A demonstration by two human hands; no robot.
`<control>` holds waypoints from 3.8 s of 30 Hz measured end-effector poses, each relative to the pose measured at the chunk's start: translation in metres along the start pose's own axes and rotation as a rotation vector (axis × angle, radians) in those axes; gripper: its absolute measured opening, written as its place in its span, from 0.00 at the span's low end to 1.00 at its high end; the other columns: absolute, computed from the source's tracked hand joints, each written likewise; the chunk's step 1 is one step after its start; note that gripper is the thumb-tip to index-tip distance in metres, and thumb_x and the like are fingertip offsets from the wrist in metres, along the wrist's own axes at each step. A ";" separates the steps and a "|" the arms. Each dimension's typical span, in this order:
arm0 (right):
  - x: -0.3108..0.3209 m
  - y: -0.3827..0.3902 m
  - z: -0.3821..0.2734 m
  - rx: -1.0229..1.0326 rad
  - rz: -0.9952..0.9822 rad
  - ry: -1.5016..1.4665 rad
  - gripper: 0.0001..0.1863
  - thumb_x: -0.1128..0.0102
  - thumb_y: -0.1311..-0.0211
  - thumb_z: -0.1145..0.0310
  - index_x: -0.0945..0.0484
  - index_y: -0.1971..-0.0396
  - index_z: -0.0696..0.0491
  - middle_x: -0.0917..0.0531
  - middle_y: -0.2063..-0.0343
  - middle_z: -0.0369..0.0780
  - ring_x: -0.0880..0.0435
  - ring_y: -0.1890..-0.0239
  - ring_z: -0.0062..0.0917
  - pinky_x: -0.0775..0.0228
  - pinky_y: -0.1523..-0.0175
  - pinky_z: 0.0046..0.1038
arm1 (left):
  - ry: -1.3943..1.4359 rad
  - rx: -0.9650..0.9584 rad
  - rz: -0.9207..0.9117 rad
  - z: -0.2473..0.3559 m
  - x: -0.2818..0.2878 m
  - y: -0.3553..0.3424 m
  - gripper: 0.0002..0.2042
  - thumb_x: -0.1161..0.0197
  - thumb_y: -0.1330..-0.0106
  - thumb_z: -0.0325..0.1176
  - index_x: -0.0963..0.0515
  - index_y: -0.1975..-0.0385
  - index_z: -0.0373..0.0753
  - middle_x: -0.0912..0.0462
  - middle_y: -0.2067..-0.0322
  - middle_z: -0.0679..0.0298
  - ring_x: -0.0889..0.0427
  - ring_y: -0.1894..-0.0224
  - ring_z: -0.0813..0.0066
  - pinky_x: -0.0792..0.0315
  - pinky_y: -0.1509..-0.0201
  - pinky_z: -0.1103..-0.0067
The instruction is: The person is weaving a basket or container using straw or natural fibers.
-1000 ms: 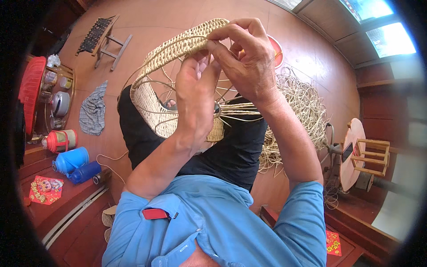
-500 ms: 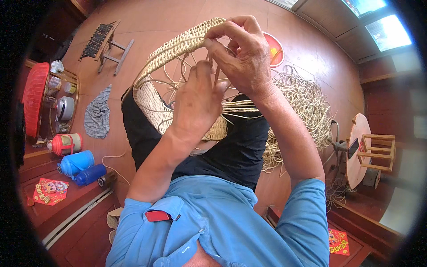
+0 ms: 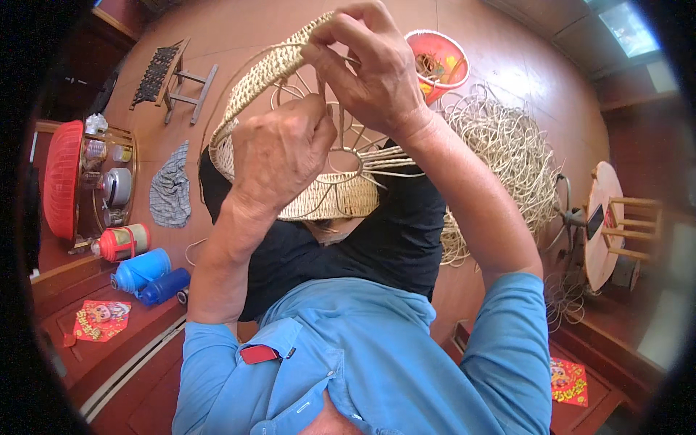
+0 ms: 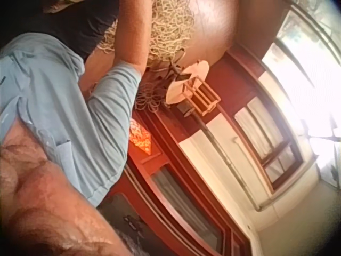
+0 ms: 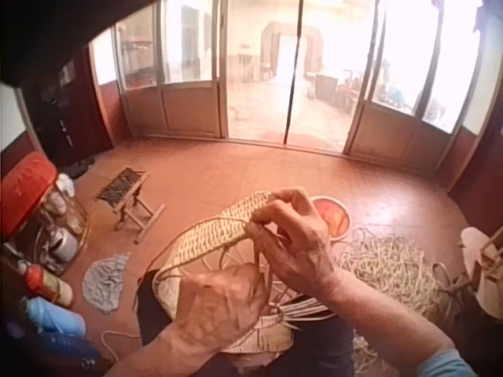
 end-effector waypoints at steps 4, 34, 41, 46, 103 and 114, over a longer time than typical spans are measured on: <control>-0.009 0.000 0.000 0.112 -0.008 -0.081 0.05 0.32 0.25 0.74 0.18 0.56 0.59 0.19 0.57 0.48 0.17 0.56 0.39 0.22 0.53 0.39 | -0.051 -0.113 -0.059 -0.003 -0.006 0.007 0.12 0.33 0.26 0.37 0.20 0.72 0.40 0.14 0.77 0.56 0.11 0.75 0.55 0.20 0.72 0.63; -0.070 0.192 -0.057 -1.265 0.127 -1.783 0.42 0.39 0.28 0.80 0.39 0.16 0.42 0.22 0.51 0.33 0.32 0.70 0.12 0.37 0.68 0.17 | -0.021 -0.132 -0.023 -0.004 -0.020 0.044 0.15 0.31 0.36 0.25 0.17 0.49 0.39 0.12 0.58 0.59 0.09 0.56 0.61 0.14 0.56 0.67; -0.090 0.185 -0.045 -1.341 0.162 -1.869 0.45 0.45 0.37 0.85 0.35 0.20 0.38 0.28 0.53 0.31 0.35 0.70 0.09 0.43 0.72 0.15 | 0.092 -0.070 -0.080 -0.008 -0.021 0.038 0.03 0.32 0.23 0.29 0.18 0.55 0.40 0.11 0.66 0.58 0.09 0.65 0.55 0.18 0.64 0.63; -0.105 0.184 -0.033 -1.326 -0.018 -1.601 0.31 0.41 0.32 0.77 0.31 0.29 0.47 0.28 0.62 0.27 0.37 0.76 0.07 0.48 0.76 0.16 | 0.109 -0.059 -0.090 -0.014 -0.022 0.038 0.03 0.32 0.23 0.29 0.18 0.56 0.40 0.11 0.66 0.57 0.09 0.65 0.54 0.19 0.64 0.62; -0.014 0.100 -0.016 0.169 -0.301 0.144 0.13 0.31 0.32 0.72 0.14 0.49 0.49 0.12 0.52 0.37 0.10 0.50 0.34 0.17 0.44 0.35 | 0.446 -0.018 -0.255 0.021 0.027 0.123 0.05 0.34 0.21 0.26 0.15 0.53 0.33 0.09 0.62 0.56 0.11 0.70 0.63 0.18 0.65 0.71; -0.019 0.100 -0.010 0.131 -0.351 0.155 0.12 0.29 0.31 0.73 0.13 0.49 0.49 0.11 0.53 0.38 0.10 0.50 0.35 0.15 0.45 0.35 | 0.375 -0.094 -0.363 0.049 0.032 0.137 0.07 0.28 0.29 0.25 0.17 0.54 0.37 0.10 0.63 0.56 0.08 0.65 0.56 0.16 0.65 0.68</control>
Point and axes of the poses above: each hand's wrist, its own y-axis away from the middle knuckle, its own x-axis out of the back of the hand, z = x × y, the point moved 6 cm from there along -y, towards the middle knuckle
